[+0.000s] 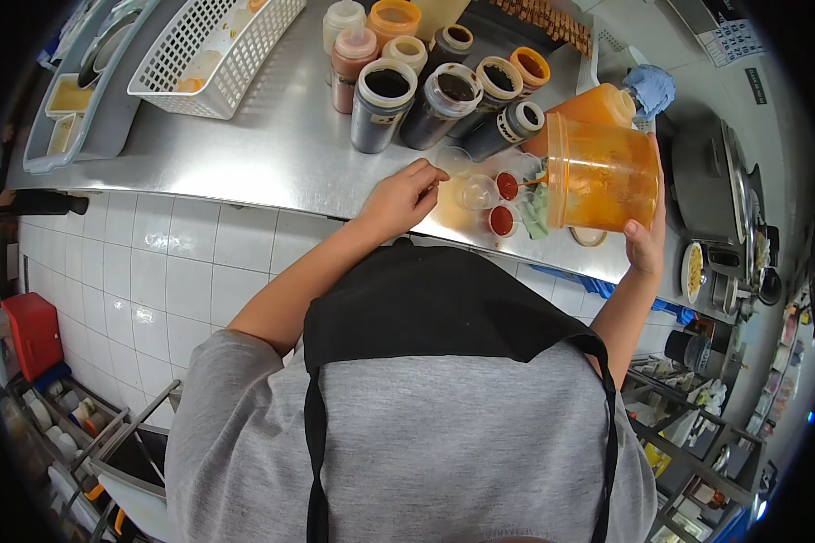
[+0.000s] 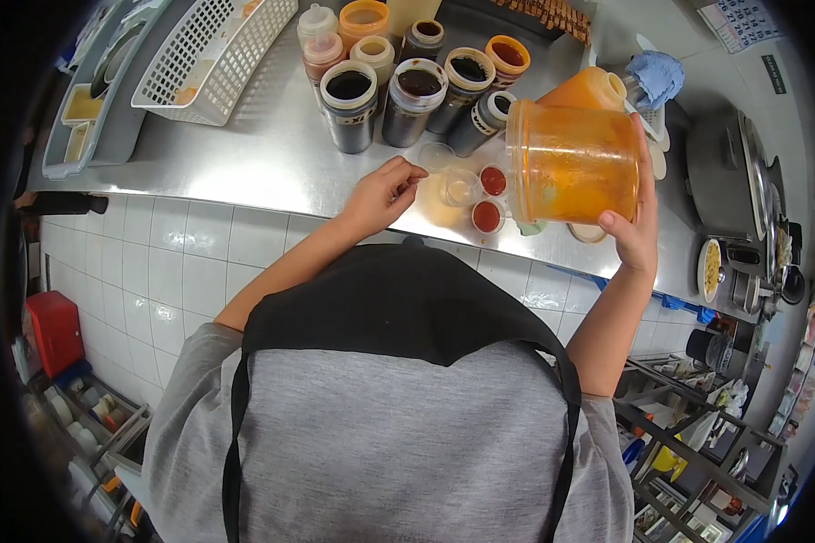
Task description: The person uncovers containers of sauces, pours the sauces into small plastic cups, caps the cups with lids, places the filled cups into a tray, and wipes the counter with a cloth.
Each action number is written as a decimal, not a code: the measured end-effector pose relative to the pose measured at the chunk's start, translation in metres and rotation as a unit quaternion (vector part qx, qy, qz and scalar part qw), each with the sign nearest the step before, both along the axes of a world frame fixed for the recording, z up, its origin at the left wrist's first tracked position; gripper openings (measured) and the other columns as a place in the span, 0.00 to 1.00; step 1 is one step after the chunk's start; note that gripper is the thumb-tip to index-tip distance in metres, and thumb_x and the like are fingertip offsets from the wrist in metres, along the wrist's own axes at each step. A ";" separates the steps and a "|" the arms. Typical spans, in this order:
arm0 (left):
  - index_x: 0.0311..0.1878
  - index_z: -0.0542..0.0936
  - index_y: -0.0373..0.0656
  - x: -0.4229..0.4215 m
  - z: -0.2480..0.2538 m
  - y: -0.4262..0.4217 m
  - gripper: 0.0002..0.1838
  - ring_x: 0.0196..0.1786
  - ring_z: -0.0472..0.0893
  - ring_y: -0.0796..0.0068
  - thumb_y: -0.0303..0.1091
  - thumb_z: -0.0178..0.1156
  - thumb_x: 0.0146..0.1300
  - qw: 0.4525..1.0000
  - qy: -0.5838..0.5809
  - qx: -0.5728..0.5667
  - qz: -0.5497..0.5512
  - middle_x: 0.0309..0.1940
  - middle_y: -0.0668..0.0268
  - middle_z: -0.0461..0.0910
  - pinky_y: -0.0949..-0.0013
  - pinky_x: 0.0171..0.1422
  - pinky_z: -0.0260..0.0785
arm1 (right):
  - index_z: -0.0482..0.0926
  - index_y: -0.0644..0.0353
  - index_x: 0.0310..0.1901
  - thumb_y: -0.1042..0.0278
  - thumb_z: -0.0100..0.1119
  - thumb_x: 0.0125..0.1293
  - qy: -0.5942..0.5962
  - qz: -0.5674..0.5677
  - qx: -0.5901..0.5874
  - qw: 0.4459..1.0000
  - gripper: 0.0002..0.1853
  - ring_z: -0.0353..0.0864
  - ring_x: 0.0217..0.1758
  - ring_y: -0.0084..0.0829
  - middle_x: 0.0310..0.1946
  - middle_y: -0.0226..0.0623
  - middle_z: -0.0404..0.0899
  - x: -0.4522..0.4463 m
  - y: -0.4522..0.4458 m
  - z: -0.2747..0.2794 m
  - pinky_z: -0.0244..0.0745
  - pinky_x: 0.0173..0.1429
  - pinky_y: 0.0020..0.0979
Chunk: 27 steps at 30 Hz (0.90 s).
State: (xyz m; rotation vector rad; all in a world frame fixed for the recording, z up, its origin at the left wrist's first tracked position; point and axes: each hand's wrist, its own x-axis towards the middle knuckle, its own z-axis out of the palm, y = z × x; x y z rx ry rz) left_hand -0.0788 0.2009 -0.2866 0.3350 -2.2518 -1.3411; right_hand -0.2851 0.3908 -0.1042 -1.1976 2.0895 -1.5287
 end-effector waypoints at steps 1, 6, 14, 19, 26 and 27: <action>0.44 0.76 0.38 0.000 0.000 0.000 0.10 0.30 0.75 0.71 0.24 0.54 0.57 1.000 0.000 0.001 0.000 0.33 0.63 0.72 0.72 0.36 0.69 | 0.55 0.54 0.68 0.38 0.70 0.28 0.000 0.000 0.000 1.000 0.62 0.65 0.65 0.40 0.63 0.44 0.62 -0.001 0.000 0.000 0.60 0.68 0.41; 0.43 0.76 0.38 0.000 0.000 0.000 0.10 0.29 0.75 0.71 0.24 0.54 0.57 1.000 0.003 -0.001 0.002 0.32 0.64 0.72 0.72 0.35 0.69 | 0.54 0.54 0.69 0.38 0.70 0.28 -0.014 -0.009 -0.006 1.000 0.62 0.64 0.65 0.40 0.63 0.43 0.62 0.001 0.002 -0.001 0.59 0.68 0.40; 0.42 0.76 0.39 -0.001 0.000 0.000 0.09 0.28 0.74 0.71 0.24 0.55 0.57 1.000 0.008 -0.007 0.005 0.31 0.63 0.72 0.72 0.34 0.68 | 0.62 0.56 0.62 0.44 0.68 0.44 -0.284 -0.060 -0.133 0.948 0.45 0.66 0.62 0.36 0.59 0.36 0.67 -0.022 0.055 -0.096 0.61 0.66 0.38; 0.42 0.76 0.39 -0.003 -0.001 -0.001 0.09 0.27 0.74 0.70 0.24 0.55 0.58 1.000 0.003 -0.012 -0.001 0.31 0.63 0.72 0.71 0.34 0.68 | 0.62 0.51 0.62 0.42 0.62 0.51 -0.336 -0.074 -0.219 0.913 0.39 0.65 0.63 0.36 0.60 0.35 0.66 -0.017 0.047 -0.124 0.64 0.64 0.44; 0.42 0.77 0.39 -0.003 -0.001 -0.001 0.09 0.27 0.74 0.70 0.25 0.55 0.58 1.000 0.000 -0.013 -0.003 0.31 0.63 0.72 0.71 0.34 0.68 | 0.61 0.50 0.63 0.39 0.62 0.50 -0.426 -0.084 -0.270 0.860 0.41 0.62 0.65 0.36 0.62 0.34 0.63 -0.006 0.034 -0.122 0.66 0.62 0.46; 0.42 0.77 0.39 -0.003 -0.001 -0.002 0.09 0.27 0.74 0.70 0.25 0.55 0.58 1.000 -0.002 -0.016 -0.004 0.31 0.63 0.72 0.71 0.34 0.68 | 0.61 0.49 0.63 0.39 0.62 0.50 -0.424 -0.084 -0.272 0.860 0.41 0.62 0.65 0.36 0.62 0.34 0.63 -0.003 0.032 -0.119 0.66 0.62 0.46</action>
